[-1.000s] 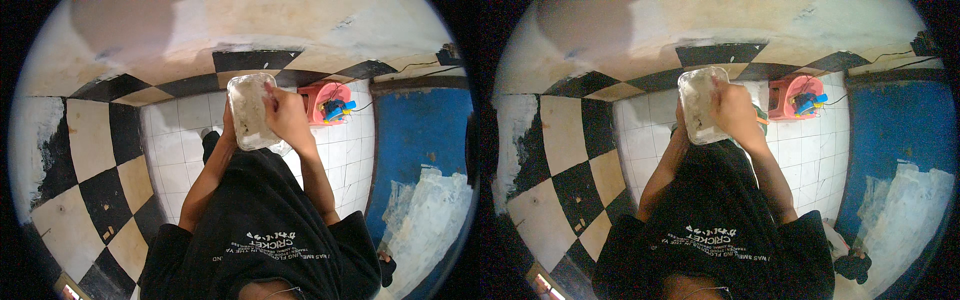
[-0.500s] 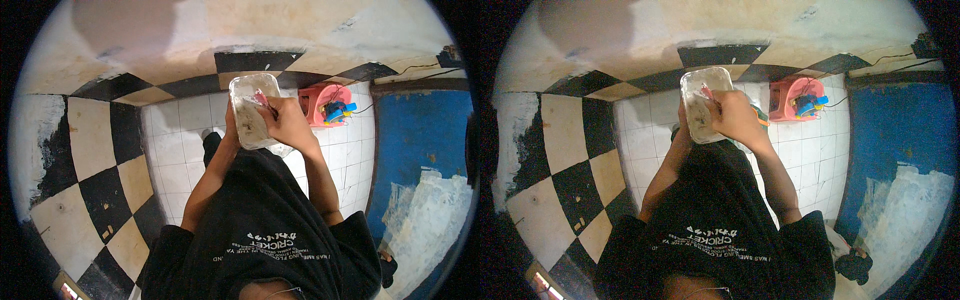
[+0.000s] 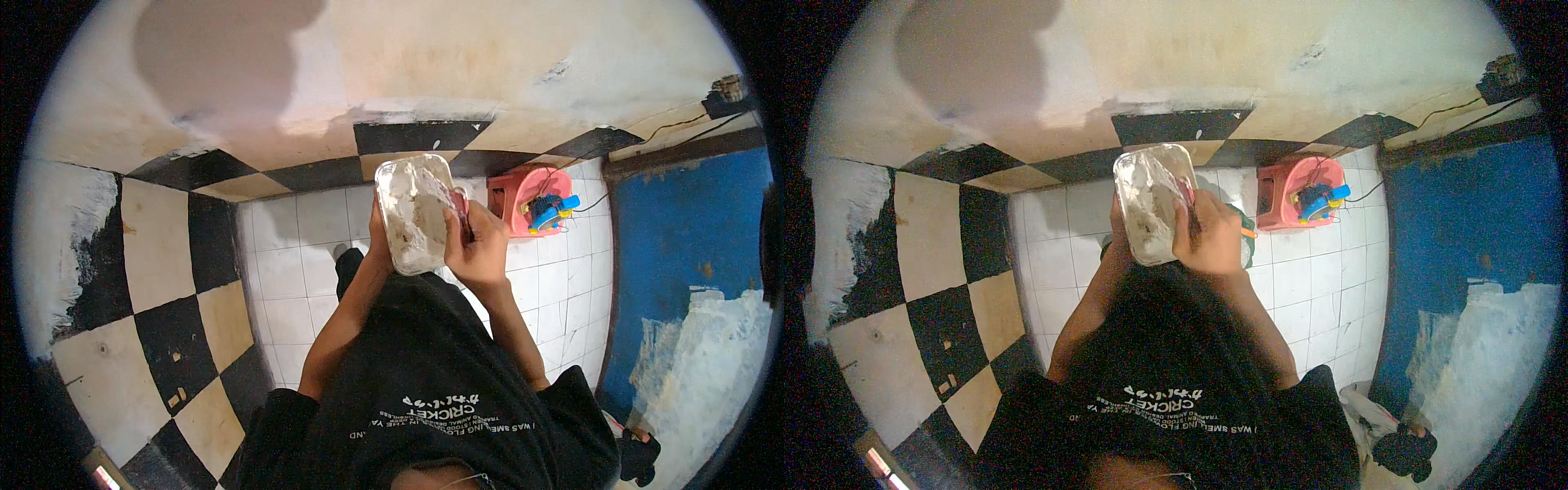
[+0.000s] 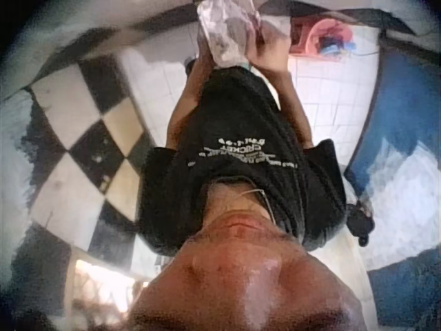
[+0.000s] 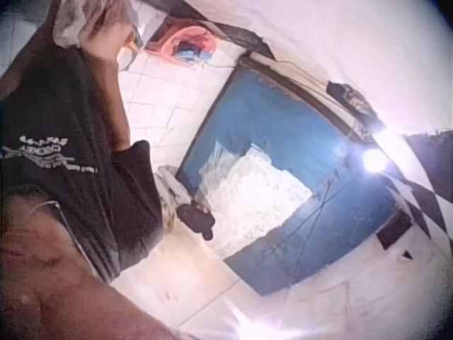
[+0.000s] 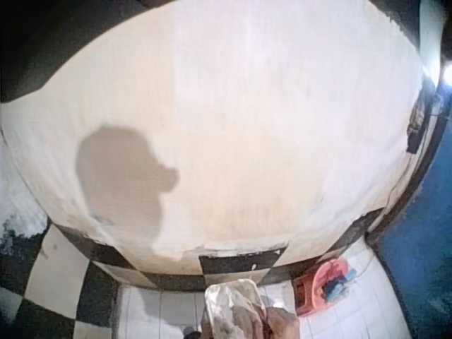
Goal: The person patches a wall using a putty knife to apply a white substance from a container. The person wipes the wall with a cloth, adds water to the container from an orange bucket, and stirs the mixture before applying more to the wall.
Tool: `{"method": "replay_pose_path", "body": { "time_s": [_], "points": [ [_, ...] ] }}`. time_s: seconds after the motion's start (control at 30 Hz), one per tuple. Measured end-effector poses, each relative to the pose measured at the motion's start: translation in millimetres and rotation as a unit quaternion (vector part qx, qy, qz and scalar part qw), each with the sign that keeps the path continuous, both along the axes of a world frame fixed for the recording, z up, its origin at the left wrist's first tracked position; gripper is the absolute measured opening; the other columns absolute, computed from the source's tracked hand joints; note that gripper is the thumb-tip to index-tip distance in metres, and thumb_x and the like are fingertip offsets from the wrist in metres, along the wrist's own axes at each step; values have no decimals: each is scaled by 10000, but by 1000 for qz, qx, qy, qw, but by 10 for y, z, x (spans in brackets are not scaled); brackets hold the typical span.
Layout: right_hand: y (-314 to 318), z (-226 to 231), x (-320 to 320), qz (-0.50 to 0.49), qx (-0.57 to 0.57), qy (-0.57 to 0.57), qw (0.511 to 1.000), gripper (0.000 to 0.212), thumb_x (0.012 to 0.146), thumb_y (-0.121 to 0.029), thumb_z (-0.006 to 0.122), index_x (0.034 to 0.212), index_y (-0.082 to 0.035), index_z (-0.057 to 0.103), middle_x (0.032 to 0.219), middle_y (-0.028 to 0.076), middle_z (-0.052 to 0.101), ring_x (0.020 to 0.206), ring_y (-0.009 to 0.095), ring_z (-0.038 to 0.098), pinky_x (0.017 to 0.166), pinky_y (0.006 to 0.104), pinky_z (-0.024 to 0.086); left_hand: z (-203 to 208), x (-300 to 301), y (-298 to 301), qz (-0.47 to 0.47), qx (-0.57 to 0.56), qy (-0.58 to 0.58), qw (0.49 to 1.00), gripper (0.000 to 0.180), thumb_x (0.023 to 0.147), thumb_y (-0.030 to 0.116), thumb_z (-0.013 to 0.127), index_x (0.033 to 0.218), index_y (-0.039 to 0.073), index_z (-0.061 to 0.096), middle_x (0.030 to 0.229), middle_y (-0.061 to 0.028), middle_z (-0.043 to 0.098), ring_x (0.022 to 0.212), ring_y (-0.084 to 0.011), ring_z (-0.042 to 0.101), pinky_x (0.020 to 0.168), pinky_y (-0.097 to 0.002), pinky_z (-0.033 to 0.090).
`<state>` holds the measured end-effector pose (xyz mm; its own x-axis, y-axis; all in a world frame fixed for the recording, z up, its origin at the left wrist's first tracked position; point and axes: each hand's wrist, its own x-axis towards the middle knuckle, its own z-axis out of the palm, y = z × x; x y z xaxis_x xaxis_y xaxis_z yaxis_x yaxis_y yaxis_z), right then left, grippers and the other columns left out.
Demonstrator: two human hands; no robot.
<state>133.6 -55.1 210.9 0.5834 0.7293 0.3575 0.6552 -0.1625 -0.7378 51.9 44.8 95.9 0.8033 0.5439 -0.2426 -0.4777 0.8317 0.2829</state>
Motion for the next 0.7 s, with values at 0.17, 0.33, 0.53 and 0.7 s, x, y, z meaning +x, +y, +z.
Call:
{"method": "replay_pose_path", "body": {
  "time_s": [0.17,0.33,0.53,0.7],
  "points": [
    [-4,-9,-18,5,-68,-30,997,80,792,-58,610,840,1,587,683,181,580,587,370,581,525,418,447,-234,26,8,-52,36,-16,998,633,966,563,257,1348,85,418,1253,-136,542,1110,-272,565,976,-419,456],
    [-96,-141,75,-40,3,-20,999,170,821,-36,619,705,17,507,593,158,471,500,301,476,477,378,354,-222,150,-51,-60,-12,-20,998,667,948,596,271,1354,87,412,1255,-137,539,1116,-288,556,986,-427,442],
    [-201,-288,267,-45,21,-54,997,192,793,-28,643,659,21,515,579,138,459,517,279,447,482,369,337,-137,264,-38,-103,74,36,991,694,940,619,243,1374,99,392,1282,-137,518,1144,-288,540,970,-437,453],
    [-351,-281,351,-132,56,52,988,144,851,-82,642,757,24,614,565,37,526,495,104,454,467,267,344,-102,435,-51,-99,67,1,993,678,961,585,233,1388,78,375,1308,-144,508,1161,-300,534,992,-434,438]
  ]
}}
